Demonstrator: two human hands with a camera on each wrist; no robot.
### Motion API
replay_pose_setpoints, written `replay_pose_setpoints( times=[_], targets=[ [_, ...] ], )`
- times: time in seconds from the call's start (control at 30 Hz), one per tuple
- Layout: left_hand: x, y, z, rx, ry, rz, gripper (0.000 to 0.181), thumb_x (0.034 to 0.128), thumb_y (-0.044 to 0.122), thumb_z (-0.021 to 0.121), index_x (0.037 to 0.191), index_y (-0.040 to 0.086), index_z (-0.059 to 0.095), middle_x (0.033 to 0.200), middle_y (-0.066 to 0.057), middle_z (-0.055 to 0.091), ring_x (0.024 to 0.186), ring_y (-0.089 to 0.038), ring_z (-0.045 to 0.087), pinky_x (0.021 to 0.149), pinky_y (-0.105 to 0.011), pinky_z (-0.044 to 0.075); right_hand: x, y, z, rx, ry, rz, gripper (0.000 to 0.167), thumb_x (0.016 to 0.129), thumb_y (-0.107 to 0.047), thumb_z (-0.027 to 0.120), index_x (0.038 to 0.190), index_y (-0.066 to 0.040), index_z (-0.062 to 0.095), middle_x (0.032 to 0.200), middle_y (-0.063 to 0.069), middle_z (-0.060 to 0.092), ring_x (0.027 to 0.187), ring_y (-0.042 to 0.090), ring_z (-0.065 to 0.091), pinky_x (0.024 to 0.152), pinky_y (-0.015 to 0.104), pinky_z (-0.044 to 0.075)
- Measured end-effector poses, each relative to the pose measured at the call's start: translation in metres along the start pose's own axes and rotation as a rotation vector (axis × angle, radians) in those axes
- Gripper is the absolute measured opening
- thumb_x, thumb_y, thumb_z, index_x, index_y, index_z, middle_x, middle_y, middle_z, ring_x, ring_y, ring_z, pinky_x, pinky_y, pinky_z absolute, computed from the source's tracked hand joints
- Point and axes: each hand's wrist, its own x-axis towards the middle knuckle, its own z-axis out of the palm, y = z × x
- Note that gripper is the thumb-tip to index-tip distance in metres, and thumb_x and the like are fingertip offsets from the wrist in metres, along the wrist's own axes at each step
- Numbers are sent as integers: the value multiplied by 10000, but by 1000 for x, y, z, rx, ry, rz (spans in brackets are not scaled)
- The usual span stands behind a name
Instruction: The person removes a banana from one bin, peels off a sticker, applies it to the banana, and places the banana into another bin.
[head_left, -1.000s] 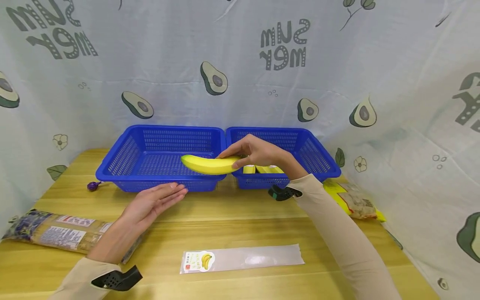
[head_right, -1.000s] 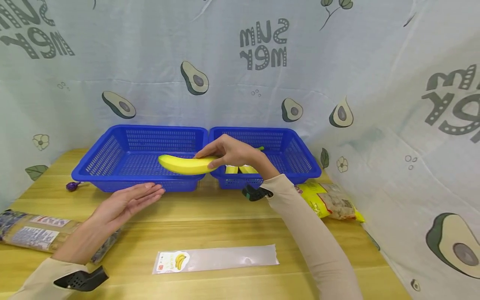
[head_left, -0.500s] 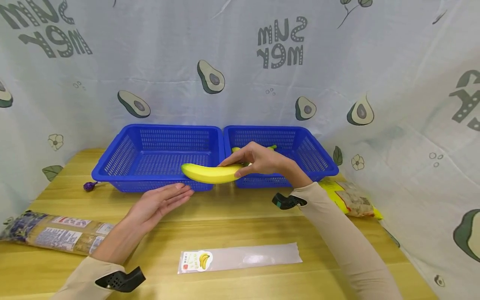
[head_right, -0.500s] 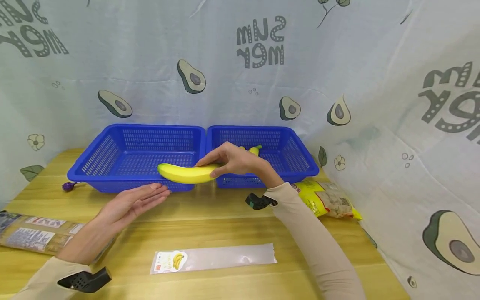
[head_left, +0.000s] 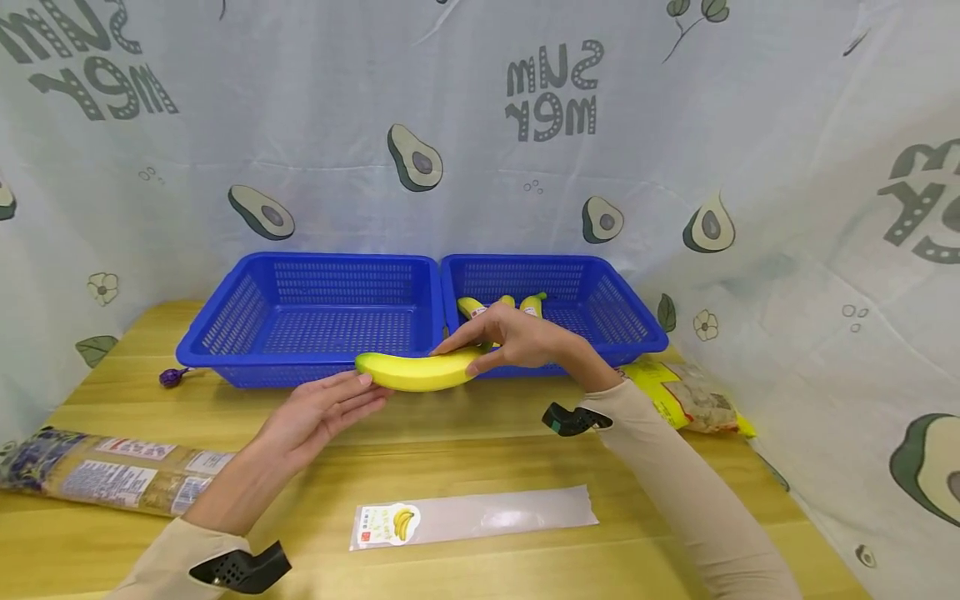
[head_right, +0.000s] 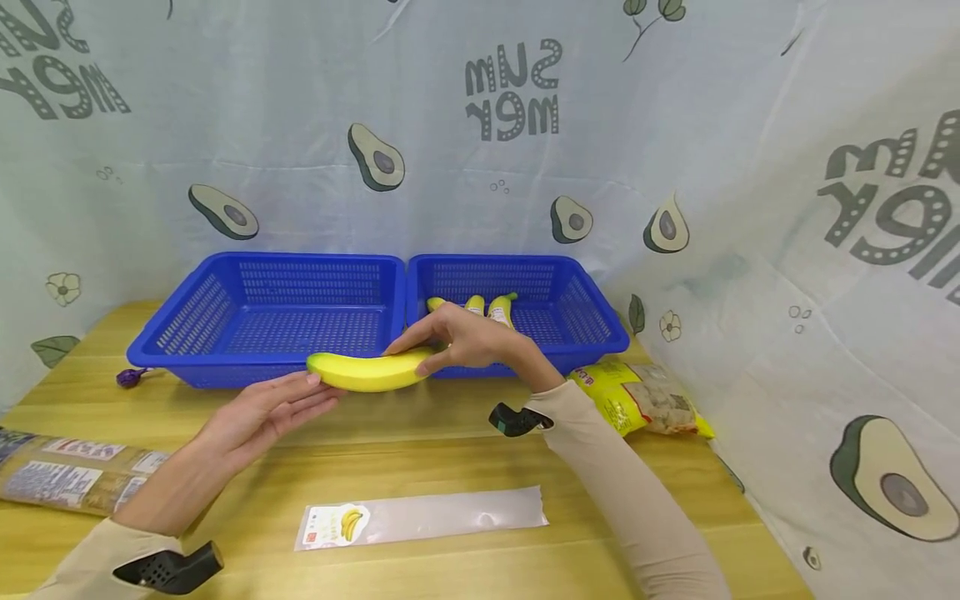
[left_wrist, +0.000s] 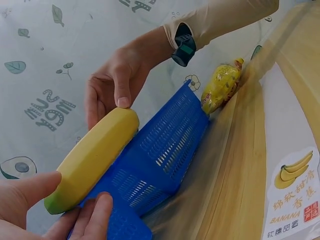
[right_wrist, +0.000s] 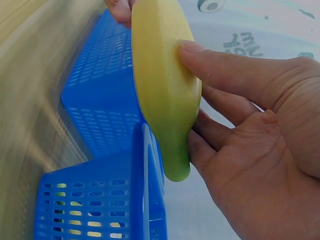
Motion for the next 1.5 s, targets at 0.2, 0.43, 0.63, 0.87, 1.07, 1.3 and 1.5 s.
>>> replay_pose_setpoints(
  times=[0.2,0.43,0.63,0.87,1.07,1.3,1.5],
  targets=[
    [-1,-1,4,-11,23,0,581,1120,95,589,1582,-151,336,1291,-116,724,1210,-225,724,1158,-425,501,-4,1,6,-24,1,-25,428,973,29,770,1392,43,686,1394,160,711,1286,261,680,1017,364,620],
    [-1,-5,7,-29,77,-19,317,1109,87,608,1390,-53,563,1208,-76,733,1116,-198,753,1088,-384,563,-10,3,15,-26,7,-18,433,970,10,781,1392,37,689,1396,146,713,1287,240,686,1012,363,619],
    [-2,-11,8,-69,102,-31,416,1099,39,605,1463,-82,446,1197,-67,719,1087,-207,756,1053,-373,592,-15,5,25,-27,28,25,429,959,11,794,1380,7,711,1357,113,740,1193,187,705,980,354,628],
    [-1,-20,6,-65,105,-55,390,1090,29,615,1440,-66,470,1239,-81,678,1106,-222,748,1067,-392,584,-24,12,33,-29,44,14,442,934,-6,827,1361,19,719,1336,115,750,1175,184,706,982,343,621],
    [-3,-25,0,-36,84,-77,541,1099,44,601,1549,-129,357,1281,-108,656,1160,-226,721,1102,-408,556,-33,24,37,-33,68,57,436,913,-42,862,1333,-15,749,1320,76,762,1200,177,703,1042,341,586],
    [0,-36,-6,-23,57,-91,520,1100,20,582,1526,-161,346,1283,-140,651,1163,-227,712,1100,-404,559,-43,42,43,80,93,84,399,913,10,842,1299,39,746,1294,153,762,1171,231,716,1003,360,618],
    [0,-44,-8,10,35,-91,573,1096,8,582,1538,-205,287,1291,-174,656,1149,-235,727,1077,-399,576,-46,55,48,153,92,69,370,917,54,819,1274,99,731,1266,225,755,1177,329,726,1000,387,628]
  ],
)
